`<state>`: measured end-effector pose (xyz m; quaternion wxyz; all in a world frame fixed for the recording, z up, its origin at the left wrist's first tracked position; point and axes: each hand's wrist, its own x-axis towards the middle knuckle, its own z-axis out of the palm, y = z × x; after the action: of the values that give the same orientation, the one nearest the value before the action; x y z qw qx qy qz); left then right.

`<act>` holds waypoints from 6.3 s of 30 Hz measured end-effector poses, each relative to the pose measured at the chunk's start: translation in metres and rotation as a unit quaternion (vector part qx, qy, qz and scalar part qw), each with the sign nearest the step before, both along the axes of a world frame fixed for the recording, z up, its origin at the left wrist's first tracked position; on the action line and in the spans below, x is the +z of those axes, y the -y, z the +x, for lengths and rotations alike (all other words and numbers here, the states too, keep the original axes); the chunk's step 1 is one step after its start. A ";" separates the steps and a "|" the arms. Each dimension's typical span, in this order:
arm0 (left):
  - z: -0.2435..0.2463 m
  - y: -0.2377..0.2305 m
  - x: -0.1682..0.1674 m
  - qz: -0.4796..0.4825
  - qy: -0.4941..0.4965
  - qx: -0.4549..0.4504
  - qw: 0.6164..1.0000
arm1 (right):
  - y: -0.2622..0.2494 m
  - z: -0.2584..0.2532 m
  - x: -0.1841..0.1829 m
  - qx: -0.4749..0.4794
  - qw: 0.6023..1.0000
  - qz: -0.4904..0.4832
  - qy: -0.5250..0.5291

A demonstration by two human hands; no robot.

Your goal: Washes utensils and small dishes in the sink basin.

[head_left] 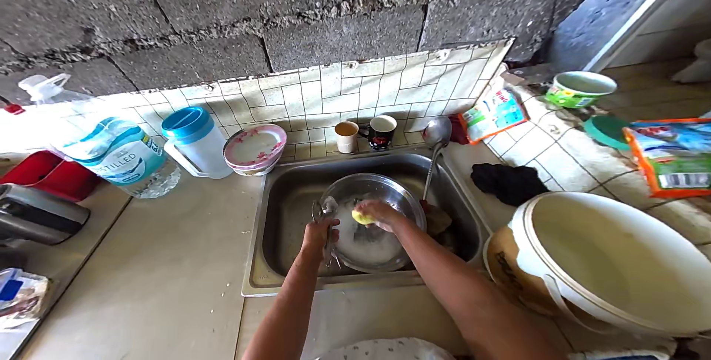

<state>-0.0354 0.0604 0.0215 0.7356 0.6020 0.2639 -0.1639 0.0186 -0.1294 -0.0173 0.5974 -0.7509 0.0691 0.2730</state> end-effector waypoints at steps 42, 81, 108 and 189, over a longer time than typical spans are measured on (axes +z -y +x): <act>-0.004 0.012 0.006 -0.077 -0.019 -0.073 0.994 | -0.033 -0.026 0.023 0.182 0.849 -0.201 0.454; 0.003 0.011 -0.001 -0.185 0.020 -0.111 0.976 | -0.041 -0.013 0.060 0.001 0.989 0.052 0.138; 0.017 0.003 0.005 -0.158 -0.013 0.053 0.986 | -0.010 -0.008 -0.007 0.247 0.902 -0.353 0.030; 0.049 0.012 -0.039 0.100 -0.001 -0.212 0.972 | 0.041 0.096 0.048 -0.174 0.984 -0.022 0.040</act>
<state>0.0135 0.0485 -0.0173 0.6201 0.7145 0.1462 -0.2892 0.1144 -0.1707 0.0311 0.6217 -0.7504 0.1809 0.1332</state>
